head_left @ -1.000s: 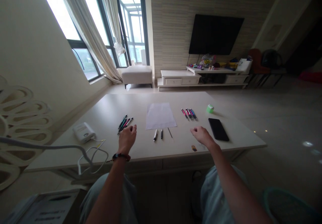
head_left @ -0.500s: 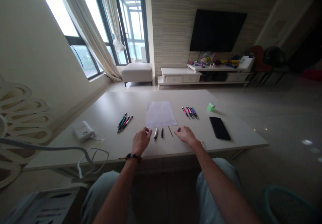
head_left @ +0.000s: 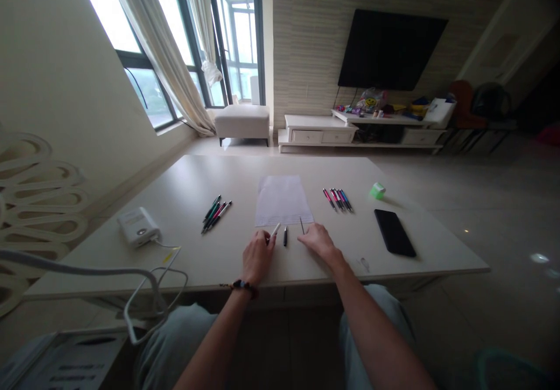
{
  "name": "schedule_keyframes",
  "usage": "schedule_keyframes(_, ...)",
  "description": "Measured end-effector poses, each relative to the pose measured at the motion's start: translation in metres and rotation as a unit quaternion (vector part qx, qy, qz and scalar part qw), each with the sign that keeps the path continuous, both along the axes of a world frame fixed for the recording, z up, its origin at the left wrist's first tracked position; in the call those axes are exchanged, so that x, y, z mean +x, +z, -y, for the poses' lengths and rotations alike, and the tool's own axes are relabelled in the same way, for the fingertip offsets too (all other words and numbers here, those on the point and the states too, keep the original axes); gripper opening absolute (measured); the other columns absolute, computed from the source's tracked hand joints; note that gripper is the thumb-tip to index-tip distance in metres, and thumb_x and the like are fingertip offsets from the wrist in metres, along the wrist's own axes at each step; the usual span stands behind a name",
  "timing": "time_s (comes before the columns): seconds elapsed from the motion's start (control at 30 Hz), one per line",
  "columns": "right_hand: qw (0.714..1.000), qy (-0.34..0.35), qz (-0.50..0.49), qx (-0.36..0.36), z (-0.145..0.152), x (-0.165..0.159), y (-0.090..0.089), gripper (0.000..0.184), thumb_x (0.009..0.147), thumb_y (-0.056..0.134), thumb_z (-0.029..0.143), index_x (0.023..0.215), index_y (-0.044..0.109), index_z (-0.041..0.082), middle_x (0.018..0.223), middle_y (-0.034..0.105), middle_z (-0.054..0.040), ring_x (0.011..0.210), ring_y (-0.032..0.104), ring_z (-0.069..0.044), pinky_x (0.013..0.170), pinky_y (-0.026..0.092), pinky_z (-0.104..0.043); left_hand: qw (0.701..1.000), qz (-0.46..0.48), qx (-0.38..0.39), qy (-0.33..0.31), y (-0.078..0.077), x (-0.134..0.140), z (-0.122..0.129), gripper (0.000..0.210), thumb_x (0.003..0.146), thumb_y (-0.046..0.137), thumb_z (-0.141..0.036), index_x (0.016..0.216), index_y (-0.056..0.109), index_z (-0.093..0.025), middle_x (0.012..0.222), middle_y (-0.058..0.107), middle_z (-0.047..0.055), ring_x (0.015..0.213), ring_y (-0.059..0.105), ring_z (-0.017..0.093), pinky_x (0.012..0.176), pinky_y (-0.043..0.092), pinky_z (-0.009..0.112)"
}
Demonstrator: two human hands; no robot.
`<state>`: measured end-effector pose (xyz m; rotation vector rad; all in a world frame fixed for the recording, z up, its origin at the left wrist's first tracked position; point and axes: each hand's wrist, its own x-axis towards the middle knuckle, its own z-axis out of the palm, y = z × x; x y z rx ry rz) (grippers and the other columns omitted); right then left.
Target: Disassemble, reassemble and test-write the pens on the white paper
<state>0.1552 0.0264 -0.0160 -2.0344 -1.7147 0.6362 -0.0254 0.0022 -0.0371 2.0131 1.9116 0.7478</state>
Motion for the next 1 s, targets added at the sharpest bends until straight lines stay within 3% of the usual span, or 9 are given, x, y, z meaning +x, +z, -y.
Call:
schedule_keyframes(0.07, 0.998, 0.008, -0.049, 0.027, -0.002, -0.002, 0.005, 0.021, 0.075, 0.056, 0.028, 0.080, 0.067, 0.011, 0.076, 0.072, -0.0119, 0.066, 0.068, -0.018, 0.058, 0.048, -0.022, 0.997, 0.065, 0.026, -0.022, 0.001, -0.001, 0.001, 0.026, 0.090, 0.040, -0.040, 0.088, 0.056, -0.019, 0.089, 0.063, 0.006, 0.086, 0.057, 0.020, 0.073, 0.041, 0.030)
schedule_keyframes(0.13, 0.982, 0.014, -0.166, 0.084, -0.003, -0.006, 0.011, 0.023, 0.080, 0.050, 0.030, 0.086, 0.064, 0.013, 0.078, 0.071, -0.0087, 0.060, 0.066, -0.014, 0.052, 0.047, -0.020, 0.990, 0.128, 0.042, -0.048, 0.002, -0.001, 0.002, 0.026, 0.089, 0.042, -0.041, 0.089, 0.056, -0.019, 0.089, 0.064, 0.006, 0.088, 0.057, 0.020, 0.075, 0.042, 0.031)
schedule_keyframes(0.27, 0.868, 0.031, -0.453, 0.201, 0.002, -0.019, 0.022, 0.025, 0.078, 0.056, 0.038, 0.083, 0.058, 0.013, 0.074, 0.070, -0.0083, 0.057, 0.065, -0.016, 0.046, 0.047, -0.022, 0.974, 0.213, 0.041, -0.068, 0.006, -0.001, 0.005, 0.025, 0.087, 0.045, -0.042, 0.090, 0.057, -0.019, 0.088, 0.065, 0.005, 0.084, 0.058, 0.019, 0.069, 0.043, 0.028)
schedule_keyframes(0.33, 0.850, 0.042, -0.479, 0.218, 0.007, -0.023, 0.025, 0.026, 0.077, 0.059, 0.039, 0.081, 0.059, 0.014, 0.073, 0.070, -0.0082, 0.059, 0.065, -0.016, 0.046, 0.046, -0.022, 0.967, 0.240, 0.042, -0.067, 0.007, -0.002, 0.006, 0.025, 0.086, 0.047, -0.042, 0.089, 0.058, -0.019, 0.086, 0.065, 0.005, 0.081, 0.059, 0.018, 0.066, 0.043, 0.027)
schedule_keyframes(0.53, 0.858, 0.030, -0.442, 0.260, 0.012, -0.029, 0.028, 0.024, 0.078, 0.060, 0.039, 0.082, 0.061, 0.015, 0.080, 0.072, -0.0094, 0.073, 0.065, -0.018, 0.053, 0.048, -0.024, 0.955, 0.285, 0.033, -0.076, 0.009, -0.003, 0.007, 0.025, 0.082, 0.053, -0.042, 0.088, 0.059, -0.018, 0.085, 0.067, 0.005, 0.079, 0.061, 0.018, 0.065, 0.044, 0.027)
schedule_keyframes(0.83, 0.890, 0.043, -0.392, 0.228, 0.013, -0.038, 0.021, 0.023, 0.074, 0.064, 0.038, 0.078, 0.065, 0.015, 0.076, 0.069, -0.0066, 0.070, 0.064, -0.018, 0.057, 0.049, -0.026, 0.941, 0.328, 0.014, -0.083, 0.010, -0.001, 0.008, 0.026, 0.080, 0.056, -0.043, 0.087, 0.059, -0.018, 0.086, 0.066, 0.004, 0.082, 0.061, 0.019, 0.068, 0.046, 0.028)
schedule_keyframes(1.0, 0.881, 0.065, -0.412, 0.224, 0.013, -0.041, 0.021, 0.028, 0.076, 0.063, 0.041, 0.087, 0.067, 0.016, 0.080, 0.069, -0.0072, 0.073, 0.064, -0.018, 0.056, 0.049, -0.025, 0.927, 0.362, -0.006, -0.101, 0.006, -0.003, 0.007, 0.028, 0.081, 0.054, -0.045, 0.090, 0.057, -0.019, 0.090, 0.065, 0.006, 0.088, 0.062, 0.020, 0.072, 0.046, 0.029)
